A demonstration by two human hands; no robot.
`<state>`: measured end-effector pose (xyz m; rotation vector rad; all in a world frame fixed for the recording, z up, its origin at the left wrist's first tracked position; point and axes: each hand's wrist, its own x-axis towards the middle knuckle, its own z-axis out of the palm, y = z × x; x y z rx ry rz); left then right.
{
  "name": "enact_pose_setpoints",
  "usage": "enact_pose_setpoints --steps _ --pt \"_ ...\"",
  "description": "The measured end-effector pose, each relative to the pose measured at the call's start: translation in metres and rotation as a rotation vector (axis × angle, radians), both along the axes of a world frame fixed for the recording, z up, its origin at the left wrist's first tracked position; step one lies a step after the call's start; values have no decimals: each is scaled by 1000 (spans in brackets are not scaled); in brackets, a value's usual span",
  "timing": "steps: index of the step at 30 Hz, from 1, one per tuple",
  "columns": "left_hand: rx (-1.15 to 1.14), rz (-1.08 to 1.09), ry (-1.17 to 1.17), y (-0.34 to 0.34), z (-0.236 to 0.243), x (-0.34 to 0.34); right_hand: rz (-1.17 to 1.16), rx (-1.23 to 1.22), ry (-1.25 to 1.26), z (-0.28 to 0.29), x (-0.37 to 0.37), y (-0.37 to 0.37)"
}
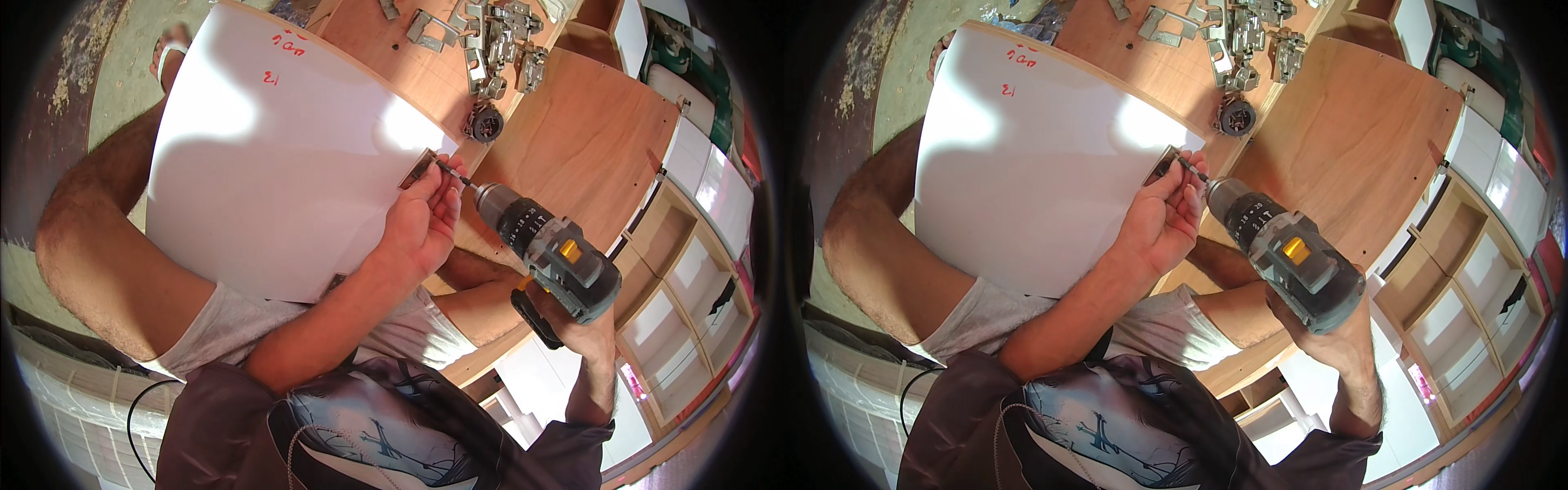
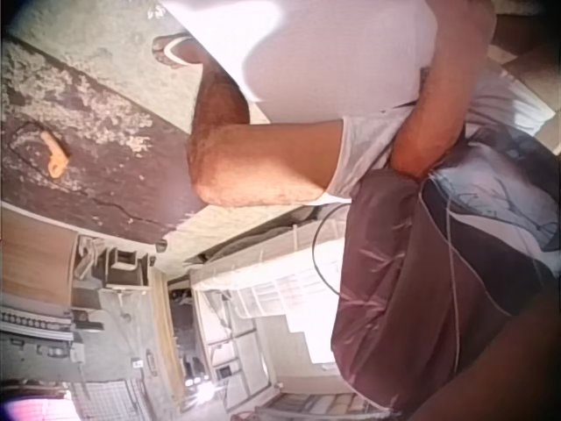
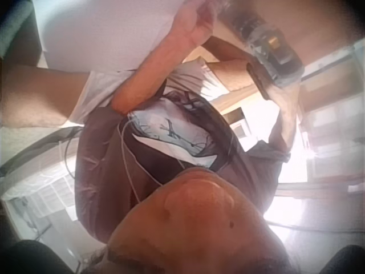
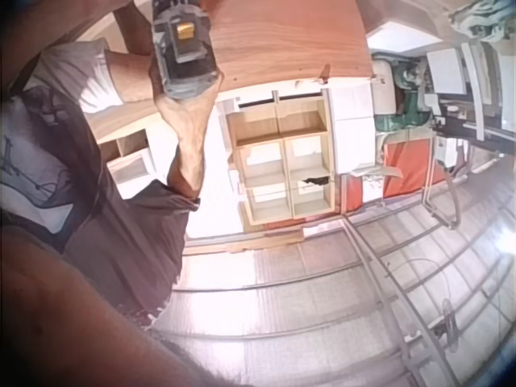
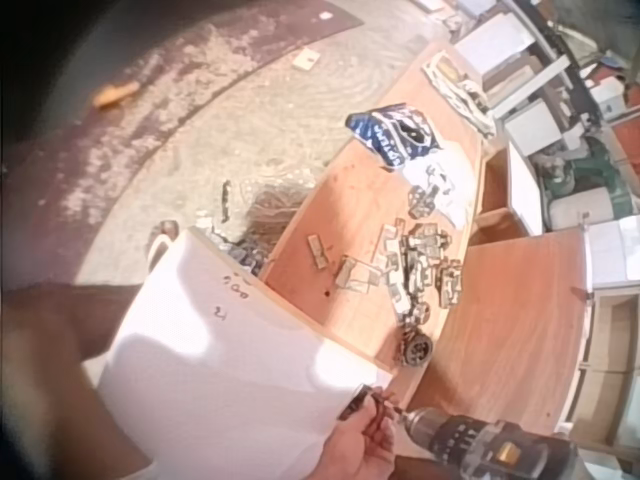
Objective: The person sits on the floor and uses a cordless drill to attach metal hinges to a white cabinet door. They repeatedly position the hinge, drive screws, and adjust the door on their lap.
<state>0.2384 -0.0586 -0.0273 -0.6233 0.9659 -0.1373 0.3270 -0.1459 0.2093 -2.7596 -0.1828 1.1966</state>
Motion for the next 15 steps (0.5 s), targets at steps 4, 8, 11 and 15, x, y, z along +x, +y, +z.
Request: enact_pose_setpoints --steps 4,8,11,15 --pt "8 6 -10 0 0 0 -3 10 14 1 1 0" --pt "4 9 -3 -1 -1 0 14 -14 0 -2 0 0" --pt "3 10 -17 -1 -2 1 41 -30 -8 -4 1 0" --pt "-9 3 -18 1 -2 2 80 -54 27 -2 8 3"
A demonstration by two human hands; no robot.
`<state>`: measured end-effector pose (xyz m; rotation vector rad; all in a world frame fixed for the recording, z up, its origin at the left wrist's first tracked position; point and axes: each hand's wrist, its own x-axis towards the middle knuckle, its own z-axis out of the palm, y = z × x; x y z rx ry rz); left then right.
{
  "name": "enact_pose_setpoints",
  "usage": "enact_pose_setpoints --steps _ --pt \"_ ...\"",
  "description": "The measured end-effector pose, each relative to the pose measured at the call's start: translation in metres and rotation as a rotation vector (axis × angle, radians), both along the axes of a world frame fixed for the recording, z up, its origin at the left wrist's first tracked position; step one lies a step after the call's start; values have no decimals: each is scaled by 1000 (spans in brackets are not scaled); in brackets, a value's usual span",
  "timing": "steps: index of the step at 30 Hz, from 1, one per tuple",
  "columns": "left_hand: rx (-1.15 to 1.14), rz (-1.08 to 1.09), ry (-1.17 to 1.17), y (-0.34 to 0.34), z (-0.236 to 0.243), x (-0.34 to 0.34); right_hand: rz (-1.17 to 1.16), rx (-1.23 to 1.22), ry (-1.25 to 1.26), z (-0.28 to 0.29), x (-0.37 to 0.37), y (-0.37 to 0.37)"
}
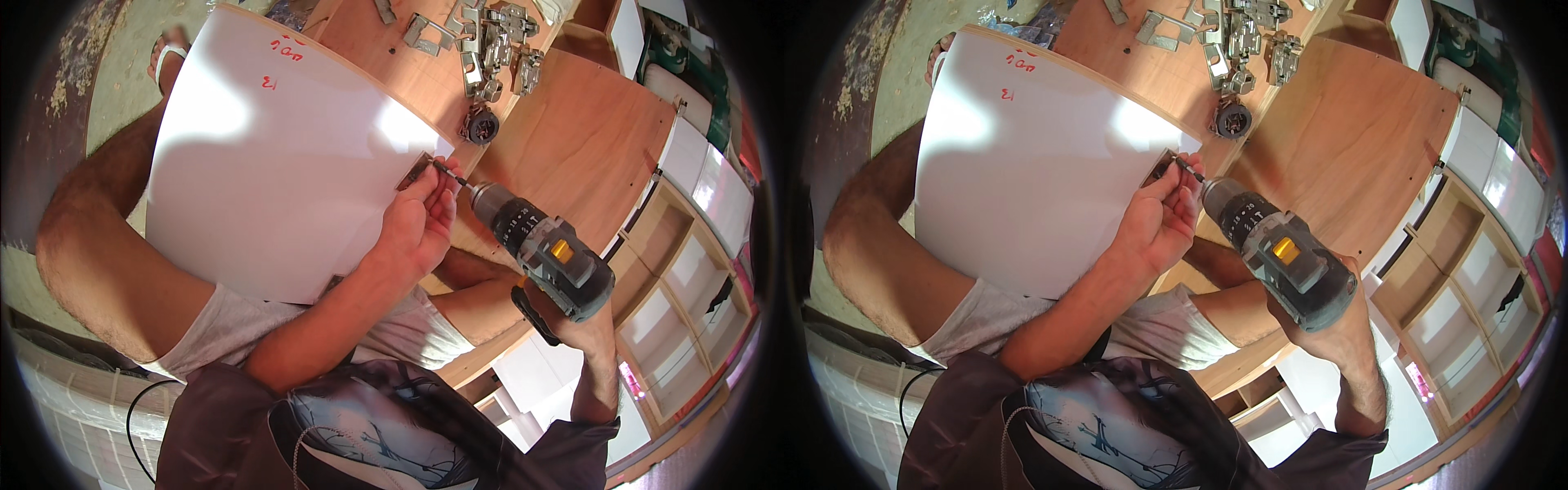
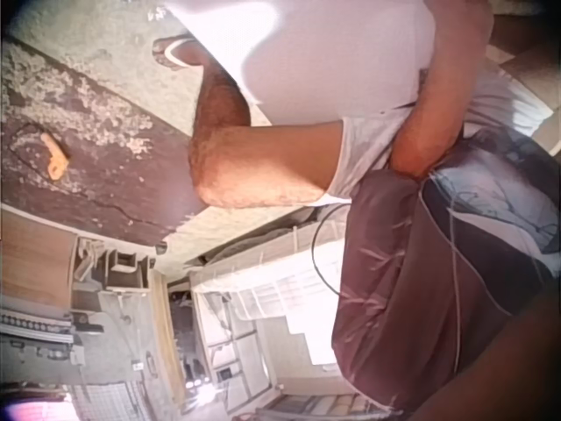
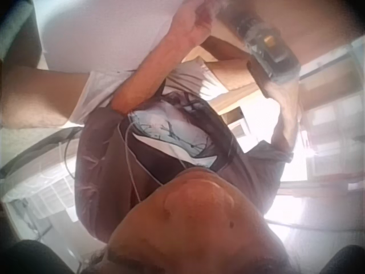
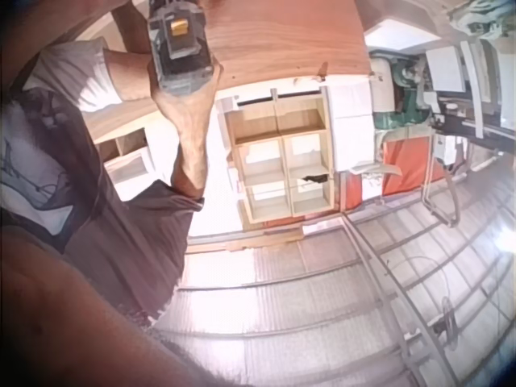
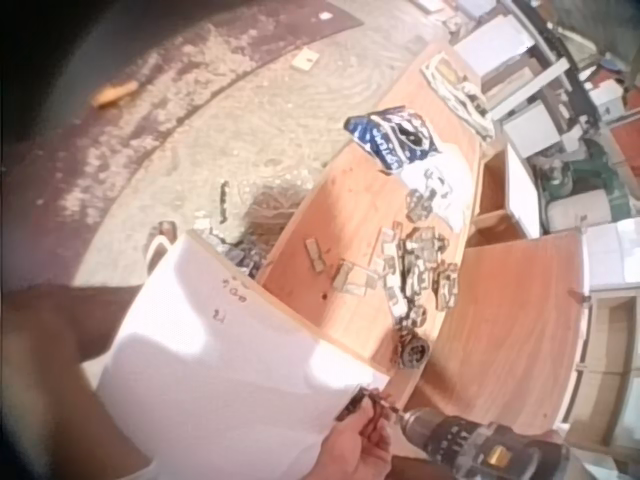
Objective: The person sits on the floor and uses a cordless drill to attach metal hinges to a white cabinet door. They repeatedly position the hinge, drive screws, and adjust the door on their lap.
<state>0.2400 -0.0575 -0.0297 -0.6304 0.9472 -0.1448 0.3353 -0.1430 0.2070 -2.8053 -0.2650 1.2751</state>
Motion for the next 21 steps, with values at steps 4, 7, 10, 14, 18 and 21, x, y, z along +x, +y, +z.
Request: enact_pose_setpoints --steps 4,7,10,14,18,21 --pt "-3 -9 20 0 1 -1 -13 33 22 1 -2 5" --pt "3 -2 8 0 -1 -2 -91 22 -9 1 -9 7" --pt "-3 -6 -6 1 -2 -2 15 -21 -21 0 -11 8" --pt "-22 2 2 1 -1 -1 -77 -13 -9 0 -9 9" --pt "-1 -40 38 2 1 1 -44 -34 -8 1 -9 10" --pt "-7 -35 29 3 2 2 -57 -30 -15 1 -9 10"
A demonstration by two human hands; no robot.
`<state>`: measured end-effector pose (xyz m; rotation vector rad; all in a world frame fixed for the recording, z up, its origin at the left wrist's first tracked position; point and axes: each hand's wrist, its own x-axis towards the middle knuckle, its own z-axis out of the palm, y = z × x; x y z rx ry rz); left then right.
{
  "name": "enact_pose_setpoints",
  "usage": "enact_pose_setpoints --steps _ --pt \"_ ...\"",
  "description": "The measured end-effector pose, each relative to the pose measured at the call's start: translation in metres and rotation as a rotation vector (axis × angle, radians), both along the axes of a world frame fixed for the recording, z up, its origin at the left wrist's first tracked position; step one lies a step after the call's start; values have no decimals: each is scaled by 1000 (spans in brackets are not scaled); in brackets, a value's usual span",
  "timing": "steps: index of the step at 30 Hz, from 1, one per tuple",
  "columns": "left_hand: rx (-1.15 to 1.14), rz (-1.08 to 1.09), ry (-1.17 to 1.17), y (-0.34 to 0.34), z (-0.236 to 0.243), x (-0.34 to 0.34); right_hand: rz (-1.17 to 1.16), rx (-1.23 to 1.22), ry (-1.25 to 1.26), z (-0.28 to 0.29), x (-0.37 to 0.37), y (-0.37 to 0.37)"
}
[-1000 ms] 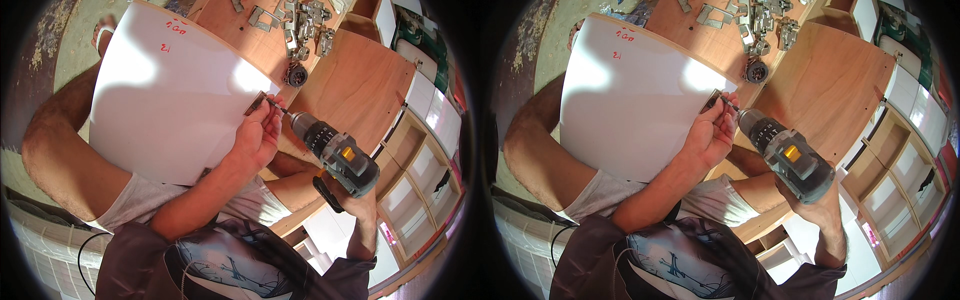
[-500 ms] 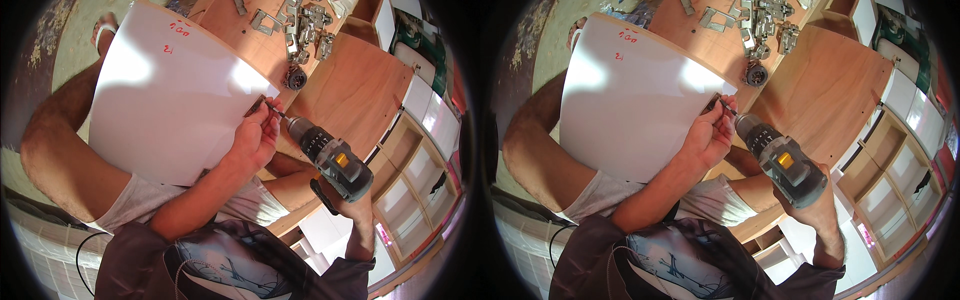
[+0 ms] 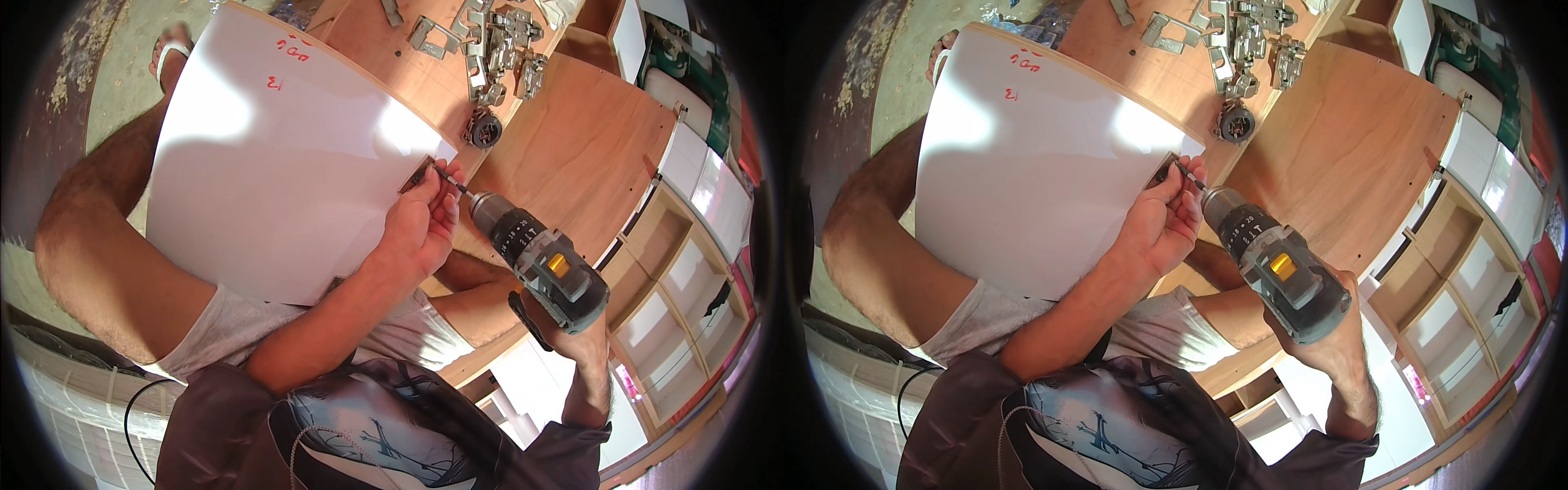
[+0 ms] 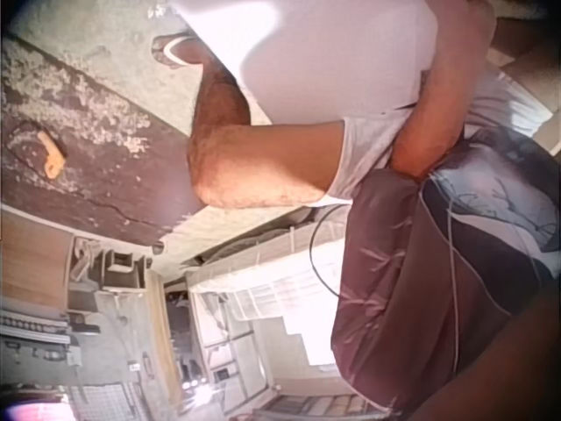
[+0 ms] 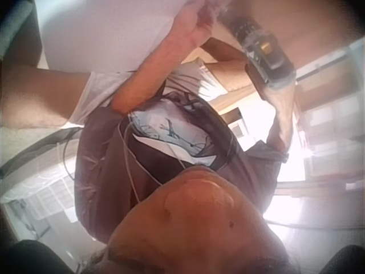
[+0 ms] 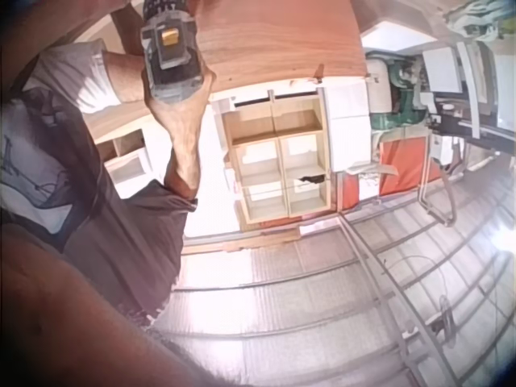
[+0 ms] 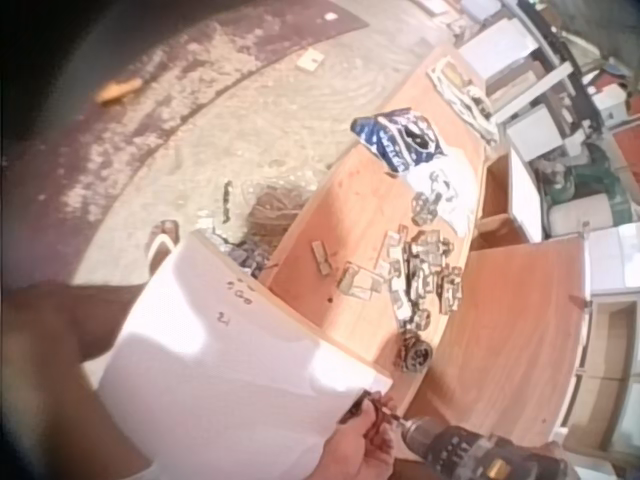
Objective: The person sits on the floor and uses a cordless drill to attach metal hinges to a white cabinet door. They repeatedly position the hinge, drive screws, and adjust the door on their lap.
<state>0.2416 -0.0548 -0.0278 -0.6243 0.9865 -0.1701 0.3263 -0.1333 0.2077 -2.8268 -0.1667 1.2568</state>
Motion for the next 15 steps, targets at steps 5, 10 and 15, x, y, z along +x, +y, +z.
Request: enact_pose_setpoints --steps 5,10,15 --pt "15 -32 19 1 2 1 15 16 -4 -1 2 -3" --pt "27 -31 9 1 1 2 1 13 -1 -1 4 -5" --pt "35 -44 -7 4 0 3 46 78 28 -3 6 -7"
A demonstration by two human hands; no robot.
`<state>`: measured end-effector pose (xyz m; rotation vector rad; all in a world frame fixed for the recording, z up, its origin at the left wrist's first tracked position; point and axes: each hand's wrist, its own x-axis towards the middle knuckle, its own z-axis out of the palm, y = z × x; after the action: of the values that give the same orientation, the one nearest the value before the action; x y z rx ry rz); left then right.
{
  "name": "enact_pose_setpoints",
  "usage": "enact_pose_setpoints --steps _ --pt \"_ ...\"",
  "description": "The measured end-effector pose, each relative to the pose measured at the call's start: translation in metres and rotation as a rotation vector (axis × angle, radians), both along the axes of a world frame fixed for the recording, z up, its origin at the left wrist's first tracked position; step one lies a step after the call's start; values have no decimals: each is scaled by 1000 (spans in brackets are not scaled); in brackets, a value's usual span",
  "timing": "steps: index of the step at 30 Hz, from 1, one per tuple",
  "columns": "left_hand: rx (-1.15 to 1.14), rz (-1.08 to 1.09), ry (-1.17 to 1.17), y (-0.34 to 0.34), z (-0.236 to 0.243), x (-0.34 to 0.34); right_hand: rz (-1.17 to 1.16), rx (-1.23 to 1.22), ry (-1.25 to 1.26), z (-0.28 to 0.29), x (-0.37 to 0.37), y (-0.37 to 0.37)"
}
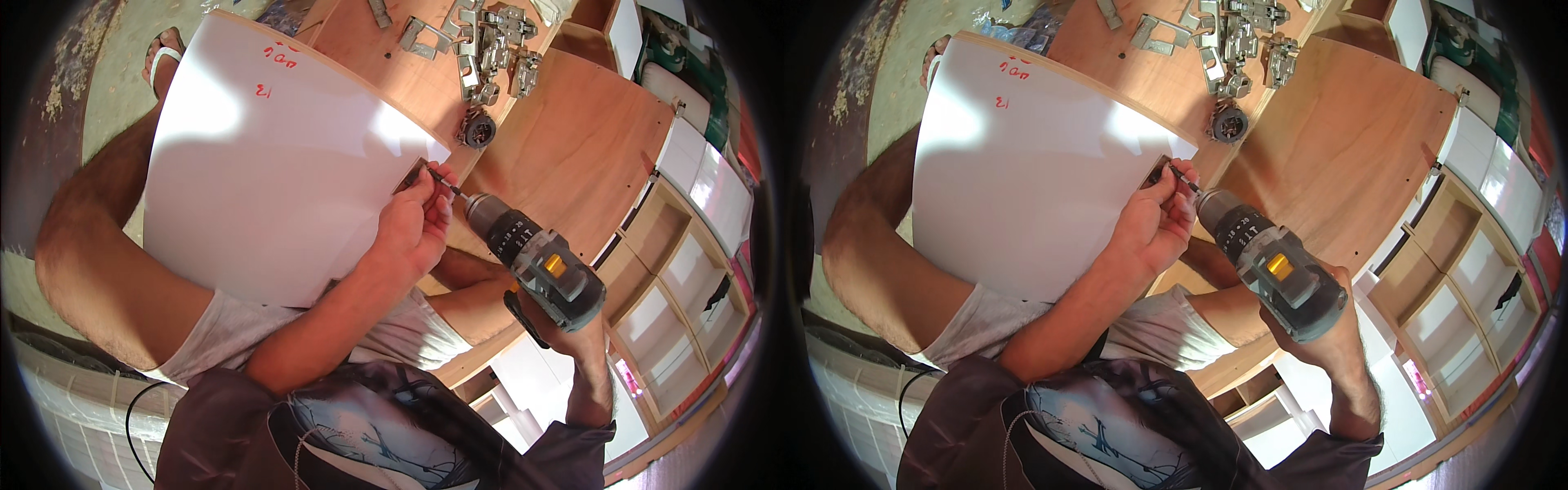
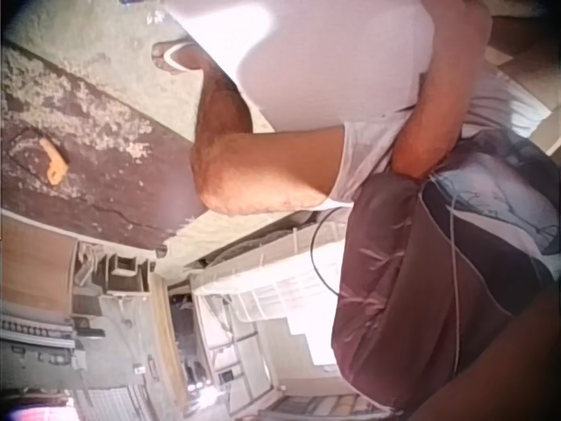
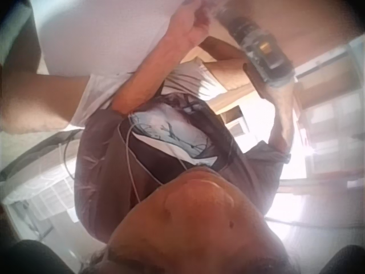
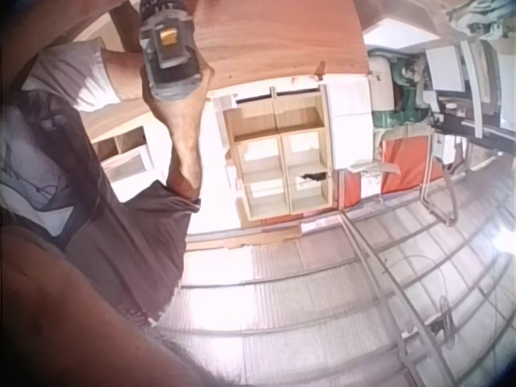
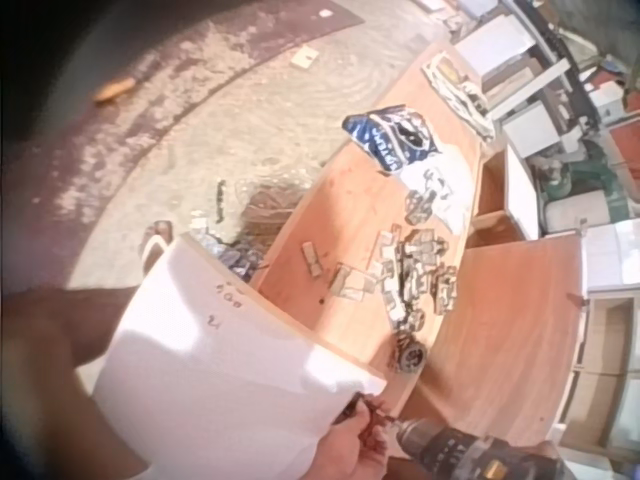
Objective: The person sits on the floor and uses a cordless drill to attach metal hinges to a white cabinet door. They repeatedly position the hinge, drive screws, and adjust the door on their lap.
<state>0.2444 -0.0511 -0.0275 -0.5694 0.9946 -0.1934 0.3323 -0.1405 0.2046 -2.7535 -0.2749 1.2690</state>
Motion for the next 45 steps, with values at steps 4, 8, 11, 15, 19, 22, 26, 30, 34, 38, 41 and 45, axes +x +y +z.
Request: enact_pose_setpoints --steps 4,8,11,15,19,22,26,30,34,38,41,45 --pt "5 -22 33 0 0 2 281 -9 -17 0 2 0" --pt "4 -1 -34 -1 -4 -1 43 -4 4 1 0 0" --pt "-1 49 -46 -5 -3 -3 33 24 -20 0 0 0" --pt "23 66 -42 -7 0 -4 -30 20 5 1 1 -1" --pt "37 80 -44 -8 1 -4 -90 43 9 -1 -5 0" --pt "67 77 -73 -11 -2 -5 -81 43 -6 -2 -9 1" --pt "98 72 -111 -13 -4 -8 -66 48 -13 -1 -9 2" --pt "109 81 -142 -15 -4 -9 -77 96 -28 0 -7 6" --pt "103 64 -135 -17 -6 -10 -120 53 -16 2 -6 11" --pt "87 60 -130 -17 -9 -10 -172 11 12 4 -5 13" --pt "57 44 -123 -18 -11 -9 -151 7 6 3 -3 13" --pt "83 49 -132 -19 -12 -10 -157 65 -5 1 -3 13"
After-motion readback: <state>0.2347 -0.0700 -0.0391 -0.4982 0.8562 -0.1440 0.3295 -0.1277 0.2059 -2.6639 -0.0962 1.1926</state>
